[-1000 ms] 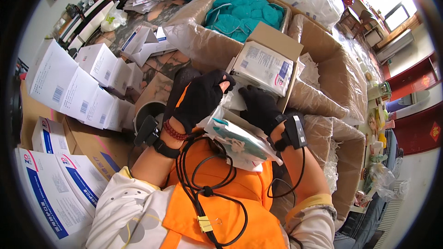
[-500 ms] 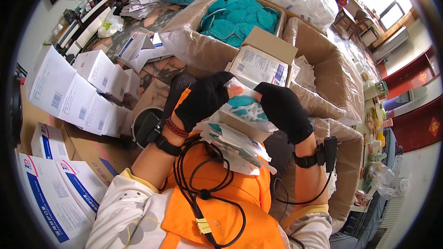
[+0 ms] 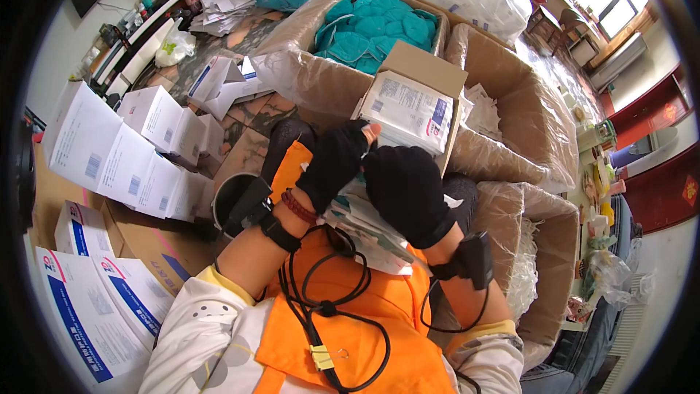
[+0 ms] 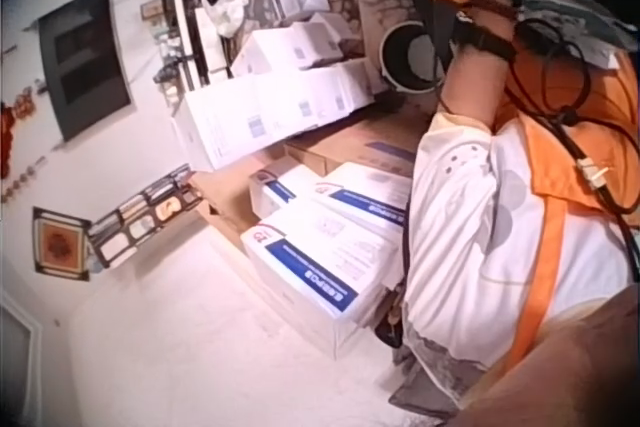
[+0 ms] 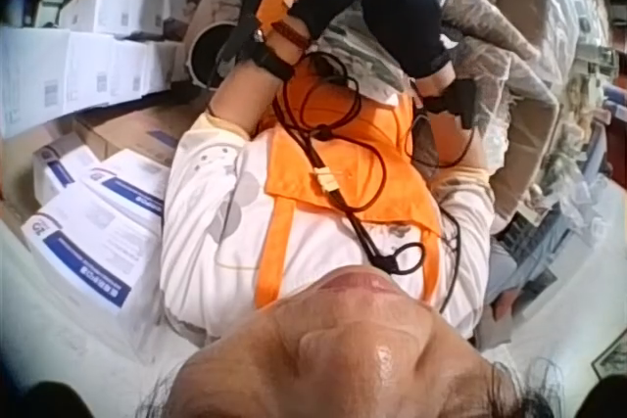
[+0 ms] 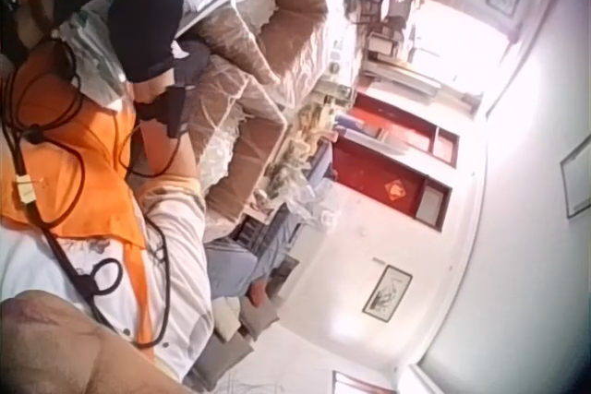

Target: Packaging individual face masks into cardboard boxes.

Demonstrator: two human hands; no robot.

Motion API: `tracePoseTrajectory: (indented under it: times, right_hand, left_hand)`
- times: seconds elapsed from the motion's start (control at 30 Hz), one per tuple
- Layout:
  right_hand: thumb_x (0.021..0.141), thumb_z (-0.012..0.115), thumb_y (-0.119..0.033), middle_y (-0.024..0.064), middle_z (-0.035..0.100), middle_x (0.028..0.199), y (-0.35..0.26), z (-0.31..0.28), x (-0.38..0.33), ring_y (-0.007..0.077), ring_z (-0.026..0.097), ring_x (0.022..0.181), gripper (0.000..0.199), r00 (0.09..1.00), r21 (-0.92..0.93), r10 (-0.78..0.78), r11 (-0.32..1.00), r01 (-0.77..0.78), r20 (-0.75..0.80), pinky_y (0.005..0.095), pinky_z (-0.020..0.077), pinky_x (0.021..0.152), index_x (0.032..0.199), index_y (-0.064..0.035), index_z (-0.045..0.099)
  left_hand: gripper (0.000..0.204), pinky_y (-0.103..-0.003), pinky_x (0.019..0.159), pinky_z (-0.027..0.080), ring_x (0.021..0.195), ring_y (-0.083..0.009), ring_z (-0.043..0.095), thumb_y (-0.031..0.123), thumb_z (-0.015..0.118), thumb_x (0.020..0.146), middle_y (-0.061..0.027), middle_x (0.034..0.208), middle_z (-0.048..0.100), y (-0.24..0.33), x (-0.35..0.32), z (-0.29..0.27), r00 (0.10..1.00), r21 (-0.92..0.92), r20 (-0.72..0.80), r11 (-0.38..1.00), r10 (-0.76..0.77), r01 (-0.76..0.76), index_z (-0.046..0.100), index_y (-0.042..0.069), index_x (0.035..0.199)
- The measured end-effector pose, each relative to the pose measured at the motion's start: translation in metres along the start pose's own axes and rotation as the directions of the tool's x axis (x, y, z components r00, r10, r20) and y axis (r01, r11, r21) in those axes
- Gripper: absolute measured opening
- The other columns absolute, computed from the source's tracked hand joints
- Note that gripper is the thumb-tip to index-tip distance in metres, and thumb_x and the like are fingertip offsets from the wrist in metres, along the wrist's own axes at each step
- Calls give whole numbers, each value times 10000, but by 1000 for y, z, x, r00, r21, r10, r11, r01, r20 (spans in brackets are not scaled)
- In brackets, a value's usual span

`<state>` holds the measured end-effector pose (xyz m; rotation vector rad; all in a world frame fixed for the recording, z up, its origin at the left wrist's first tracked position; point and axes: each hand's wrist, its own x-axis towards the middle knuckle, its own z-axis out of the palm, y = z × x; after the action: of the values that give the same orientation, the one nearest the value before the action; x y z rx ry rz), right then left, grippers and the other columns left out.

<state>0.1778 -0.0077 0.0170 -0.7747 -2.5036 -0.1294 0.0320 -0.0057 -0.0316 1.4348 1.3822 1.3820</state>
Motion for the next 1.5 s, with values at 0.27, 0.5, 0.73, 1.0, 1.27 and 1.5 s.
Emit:
tracePoseTrajectory:
  times: [0.27,0.5,0.73,1.0,1.27,1.5]
  right_hand:
    - [833,601,-183,78,530,690,-45,-17,-18,253,557,588,97,982,77,-139,989,130,124,398,413,523,839,-90,573]
    - [844,641,-219,110,603,760,-60,-33,-31,282,615,673,140,962,186,36,978,-89,272,401,462,573,844,-79,639]
    - [783,717,-263,141,629,870,-37,-2,-30,320,605,859,206,896,480,255,773,-415,364,410,482,728,880,-91,660]
    - [859,647,-331,160,675,890,-31,47,-44,355,646,862,300,831,376,190,823,-425,523,414,503,778,980,-57,673]
    - [844,717,-258,146,693,1008,-14,12,-21,278,691,890,315,918,685,137,627,-372,373,347,528,776,1090,-66,673]
    - [709,775,-249,195,606,1092,85,92,-37,381,615,1010,576,887,85,65,990,-116,457,447,510,854,1225,-84,581]
  left_hand:
    - [522,-373,587,416,553,-230,510,401,442,1010,-89,589,545,-56,34,-13,989,108,-146,994,31,-15,580,29,671]
    - [451,-415,724,488,812,-319,665,433,492,977,-173,797,672,-29,19,-45,961,415,-254,886,-106,207,644,23,868]
    - [302,-368,807,516,930,-288,676,263,660,919,-142,1008,692,-4,7,-46,953,328,-234,938,194,-111,600,16,1083]
    - [223,-322,745,513,837,-205,673,228,642,934,-117,907,698,-4,-3,-41,974,143,-179,983,139,-114,625,20,1014]
    - [170,-325,677,494,735,-187,641,193,607,944,-100,791,668,-31,-9,-35,986,93,-82,987,142,-134,632,30,983]
    - [155,-300,698,500,748,-174,642,155,570,955,-88,812,676,-41,-6,-24,988,79,-50,987,145,-140,636,15,962]
